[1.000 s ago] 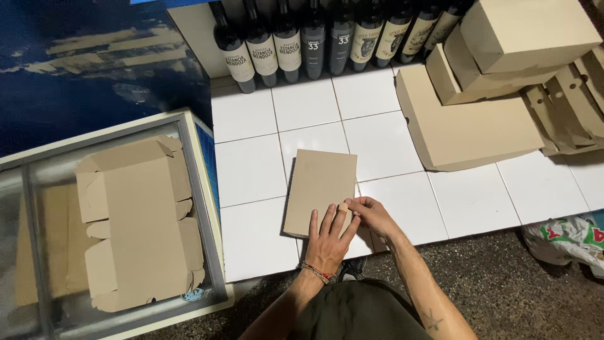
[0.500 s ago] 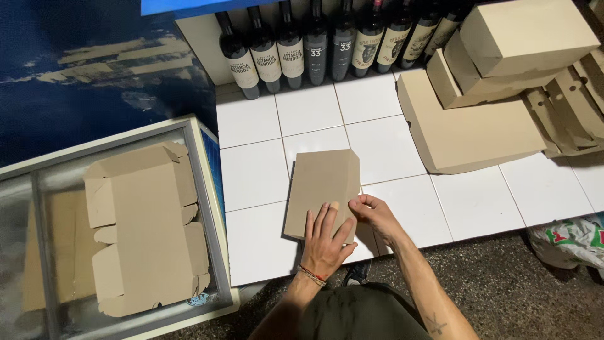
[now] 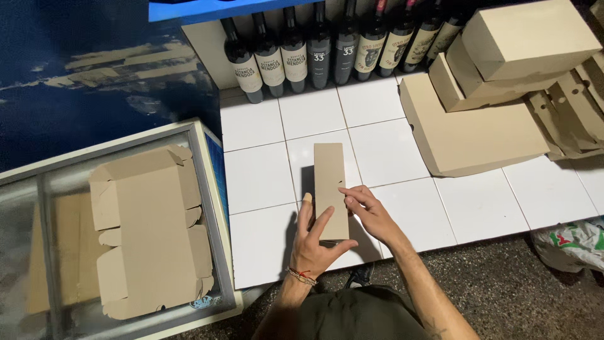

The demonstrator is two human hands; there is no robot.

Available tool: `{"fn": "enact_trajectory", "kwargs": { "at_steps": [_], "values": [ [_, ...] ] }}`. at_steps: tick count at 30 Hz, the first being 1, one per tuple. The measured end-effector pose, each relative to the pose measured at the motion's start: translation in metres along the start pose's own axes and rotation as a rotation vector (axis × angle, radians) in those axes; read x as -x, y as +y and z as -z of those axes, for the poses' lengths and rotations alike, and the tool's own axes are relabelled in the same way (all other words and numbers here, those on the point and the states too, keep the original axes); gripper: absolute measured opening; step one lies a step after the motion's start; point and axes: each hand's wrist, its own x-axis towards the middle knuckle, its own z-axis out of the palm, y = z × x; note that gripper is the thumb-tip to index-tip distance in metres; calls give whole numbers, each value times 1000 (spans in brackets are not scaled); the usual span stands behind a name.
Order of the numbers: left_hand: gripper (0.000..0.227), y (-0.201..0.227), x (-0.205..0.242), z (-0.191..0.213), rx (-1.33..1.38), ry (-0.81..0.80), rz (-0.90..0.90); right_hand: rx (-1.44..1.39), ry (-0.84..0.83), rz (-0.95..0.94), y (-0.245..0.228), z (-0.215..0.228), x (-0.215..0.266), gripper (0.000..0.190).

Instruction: The person assembles flat cardboard boxes on a tiled counter. They fold the sides and lock the tabs to form the box shape, then place the completed boxes into a chest freezer. The process is repeated multiple times.

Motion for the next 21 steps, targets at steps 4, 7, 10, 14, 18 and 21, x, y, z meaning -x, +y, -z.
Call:
{"fn": "enact_trajectory", "kwargs": {
  "at_steps": [4, 7, 10, 14, 18, 21],
  "values": [
    [81, -4, -2, 1, -12, 44, -18, 87, -7, 20, 2, 0, -4, 37],
    [80, -11, 2, -1, -34, 53, -25, 133, -9, 21, -5, 1, -5, 35],
    [81, -8, 2, 4, -11, 15, 23, 166, 30, -23, -9, 1, -9, 30],
    [83, -7, 2, 10, -3, 27, 37, 183, 29, -41, -16, -3, -11, 29],
    [87, -15, 4, 12, -19, 25, 46, 167, 52, -68, -21, -8, -11, 30],
    [84, -29, 6, 18, -9, 31, 93, 124, 59, -78, -23, -7, -12, 29]
  ]
}}
